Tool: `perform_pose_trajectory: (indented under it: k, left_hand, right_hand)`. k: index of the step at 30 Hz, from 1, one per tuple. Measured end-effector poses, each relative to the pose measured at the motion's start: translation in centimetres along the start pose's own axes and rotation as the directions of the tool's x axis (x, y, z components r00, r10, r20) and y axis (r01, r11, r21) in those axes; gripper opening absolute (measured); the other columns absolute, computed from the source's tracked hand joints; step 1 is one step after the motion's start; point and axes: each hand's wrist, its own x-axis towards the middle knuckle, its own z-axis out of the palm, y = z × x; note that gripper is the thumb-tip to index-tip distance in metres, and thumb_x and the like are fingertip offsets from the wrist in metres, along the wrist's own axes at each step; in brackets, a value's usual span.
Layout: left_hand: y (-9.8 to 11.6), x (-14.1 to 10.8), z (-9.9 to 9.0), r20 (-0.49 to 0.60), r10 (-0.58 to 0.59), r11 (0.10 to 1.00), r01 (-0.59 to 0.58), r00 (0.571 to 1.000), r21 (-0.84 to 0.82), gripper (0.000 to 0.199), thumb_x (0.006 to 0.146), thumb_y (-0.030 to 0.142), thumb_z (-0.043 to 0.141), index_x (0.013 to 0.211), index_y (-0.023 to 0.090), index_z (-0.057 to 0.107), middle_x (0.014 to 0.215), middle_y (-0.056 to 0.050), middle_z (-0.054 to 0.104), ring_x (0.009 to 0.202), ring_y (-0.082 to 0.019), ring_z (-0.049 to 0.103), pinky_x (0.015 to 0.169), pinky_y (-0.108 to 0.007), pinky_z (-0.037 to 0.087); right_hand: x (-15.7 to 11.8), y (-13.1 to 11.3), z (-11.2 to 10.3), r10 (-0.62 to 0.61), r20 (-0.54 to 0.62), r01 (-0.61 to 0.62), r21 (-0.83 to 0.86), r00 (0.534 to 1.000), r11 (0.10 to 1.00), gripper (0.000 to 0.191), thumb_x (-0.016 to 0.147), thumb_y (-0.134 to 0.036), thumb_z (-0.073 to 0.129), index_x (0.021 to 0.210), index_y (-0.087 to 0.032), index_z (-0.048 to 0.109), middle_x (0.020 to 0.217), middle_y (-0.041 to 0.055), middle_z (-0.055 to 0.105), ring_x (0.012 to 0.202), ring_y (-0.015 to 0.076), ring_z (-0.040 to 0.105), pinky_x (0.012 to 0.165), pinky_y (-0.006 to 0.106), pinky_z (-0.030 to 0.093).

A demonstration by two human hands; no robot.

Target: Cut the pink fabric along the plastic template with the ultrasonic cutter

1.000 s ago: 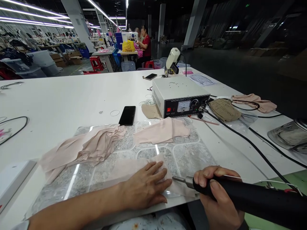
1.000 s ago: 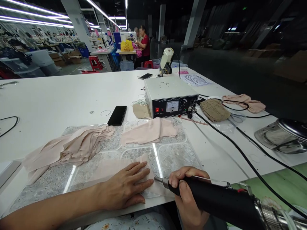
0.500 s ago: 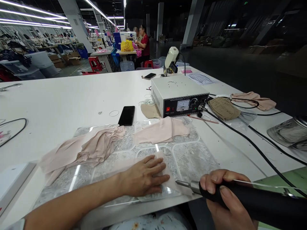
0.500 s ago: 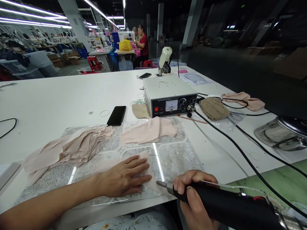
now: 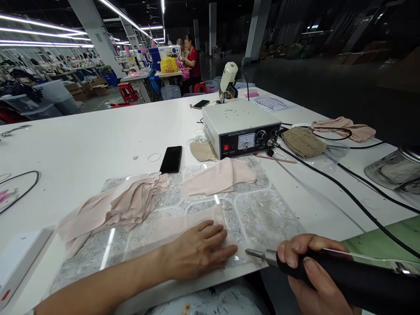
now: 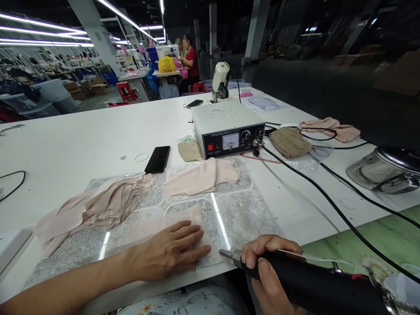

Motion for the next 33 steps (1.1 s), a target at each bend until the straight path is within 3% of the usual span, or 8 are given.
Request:
perform_pose_trajectory:
  k: [4, 10, 28, 33]
  left_hand:
    - [0.9, 0.0, 0.3, -0.005, -0.068, 0.998, 0.068, 0.998, 0.01, 0.046, 0.097, 0.047, 0.053, 0.132, 0.018, 0.052, 0.117, -0.013, 0.061, 0.118, -0.029, 0.053, 0.105, -0.043, 0.039]
    - [1.6, -0.1, 0.8, -0.024, -0.112, 0.994, 0.112, 0.993, 0.005, 0.045, 0.098, 0.05, 0.049, 0.13, 0.019, 0.054, 0.121, -0.014, 0.058, 0.12, -0.03, 0.05, 0.105, -0.046, 0.038]
    - [1.8, -0.3, 1.0, -0.054, -0.133, 0.991, 0.133, 0.99, -0.004, 0.047, 0.096, 0.052, 0.051, 0.131, 0.021, 0.054, 0.124, -0.014, 0.058, 0.122, -0.03, 0.05, 0.105, -0.046, 0.038]
    - [1.7, -0.3, 1.0, -0.053, -0.137, 0.99, 0.138, 0.989, 0.011, 0.048, 0.095, 0.053, 0.052, 0.131, 0.022, 0.054, 0.124, -0.014, 0.058, 0.123, -0.03, 0.05, 0.105, -0.046, 0.037]
  right_hand:
    - [0.1, -0.3, 0.2, -0.023, 0.013, 0.023, -0.009, 1.0, 1.0, 0.012, 0.079, -0.021, 0.066, 0.084, -0.023, 0.055, 0.072, -0.0024, 0.053, 0.053, 0.0105, 0.052, 0.052, 0.032, 0.053]
    - [0.4, -0.6, 0.4, -0.046, 0.031, 0.046, 0.001, 0.998, 0.999, 0.012, 0.079, -0.021, 0.068, 0.083, -0.022, 0.057, 0.07, -0.0027, 0.055, 0.051, 0.0102, 0.053, 0.05, 0.031, 0.053]
    - [0.4, 0.3, 1.3, -0.046, 0.062, 0.046, 0.004, 0.997, 0.999, 0.012, 0.08, -0.015, 0.062, 0.086, -0.023, 0.056, 0.073, -0.0028, 0.055, 0.054, 0.0101, 0.053, 0.053, 0.032, 0.055]
    - [0.5, 0.2, 1.3, -0.083, 0.124, 0.09, -0.05, 0.989, 0.995, 0.015, 0.081, -0.01, 0.06, 0.083, -0.023, 0.053, 0.071, -0.0034, 0.057, 0.054, 0.0103, 0.053, 0.054, 0.031, 0.055]
